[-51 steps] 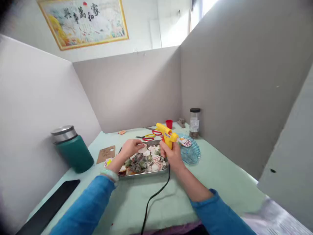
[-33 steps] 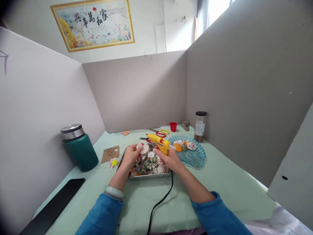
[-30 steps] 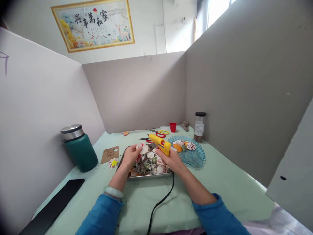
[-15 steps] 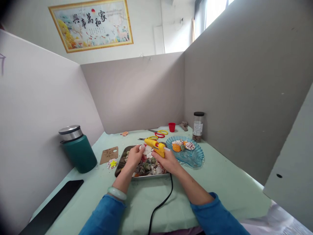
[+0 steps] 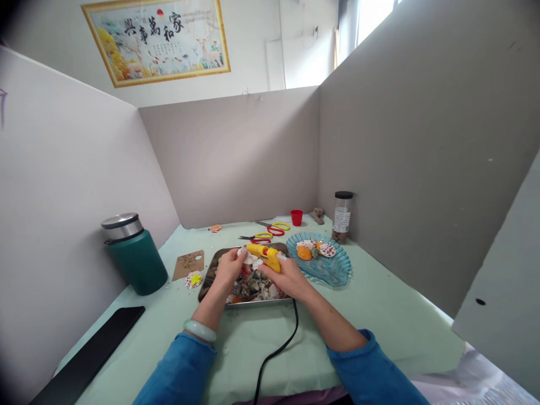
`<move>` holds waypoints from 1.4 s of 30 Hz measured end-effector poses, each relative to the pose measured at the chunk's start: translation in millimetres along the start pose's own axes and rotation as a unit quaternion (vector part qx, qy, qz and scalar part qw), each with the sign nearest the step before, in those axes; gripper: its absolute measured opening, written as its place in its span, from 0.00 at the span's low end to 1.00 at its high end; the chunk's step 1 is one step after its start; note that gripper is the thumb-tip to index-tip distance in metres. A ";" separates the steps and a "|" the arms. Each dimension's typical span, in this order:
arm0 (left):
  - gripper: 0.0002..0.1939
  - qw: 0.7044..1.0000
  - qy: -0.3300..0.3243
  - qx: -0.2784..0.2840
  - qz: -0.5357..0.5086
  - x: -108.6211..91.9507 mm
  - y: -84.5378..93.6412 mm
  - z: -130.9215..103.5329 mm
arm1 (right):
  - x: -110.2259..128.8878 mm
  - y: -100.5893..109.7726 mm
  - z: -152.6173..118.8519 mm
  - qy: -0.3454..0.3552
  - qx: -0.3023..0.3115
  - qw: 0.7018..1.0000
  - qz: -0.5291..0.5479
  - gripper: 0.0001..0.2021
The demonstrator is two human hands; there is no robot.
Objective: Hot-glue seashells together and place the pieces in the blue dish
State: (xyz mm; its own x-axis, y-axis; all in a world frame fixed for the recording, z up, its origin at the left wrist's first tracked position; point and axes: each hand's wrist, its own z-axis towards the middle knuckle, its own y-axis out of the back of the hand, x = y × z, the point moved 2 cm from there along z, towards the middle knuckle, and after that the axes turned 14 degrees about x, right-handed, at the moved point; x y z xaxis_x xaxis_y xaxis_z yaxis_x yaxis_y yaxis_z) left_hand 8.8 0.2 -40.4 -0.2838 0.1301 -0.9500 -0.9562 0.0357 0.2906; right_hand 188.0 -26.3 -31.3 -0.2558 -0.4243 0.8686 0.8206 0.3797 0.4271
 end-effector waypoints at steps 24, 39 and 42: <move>0.09 0.999 0.005 0.011 -0.041 -4.6 -2.7 -1.8 | -6.2 -3.2 0.8 -0.022 0.012 0.999 0.021 0.17; 0.11 0.993 0.008 0.037 -0.111 -11.0 -5.5 -7.1 | -12.9 -4.1 2.5 -0.023 -0.003 0.999 0.036 0.17; 0.12 0.991 0.003 0.043 -0.130 -12.7 -6.3 -8.3 | -15.3 -3.8 2.7 -0.019 -0.005 0.999 0.046 0.17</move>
State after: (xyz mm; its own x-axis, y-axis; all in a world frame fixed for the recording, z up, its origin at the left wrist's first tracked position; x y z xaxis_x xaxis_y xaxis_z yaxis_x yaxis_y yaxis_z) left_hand 17.8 -9.9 -31.1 -0.0302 0.0985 -0.9947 -0.9873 0.1523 0.0451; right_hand 187.4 -19.0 -45.5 -0.1987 -0.3566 0.9129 0.8460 0.4079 0.3435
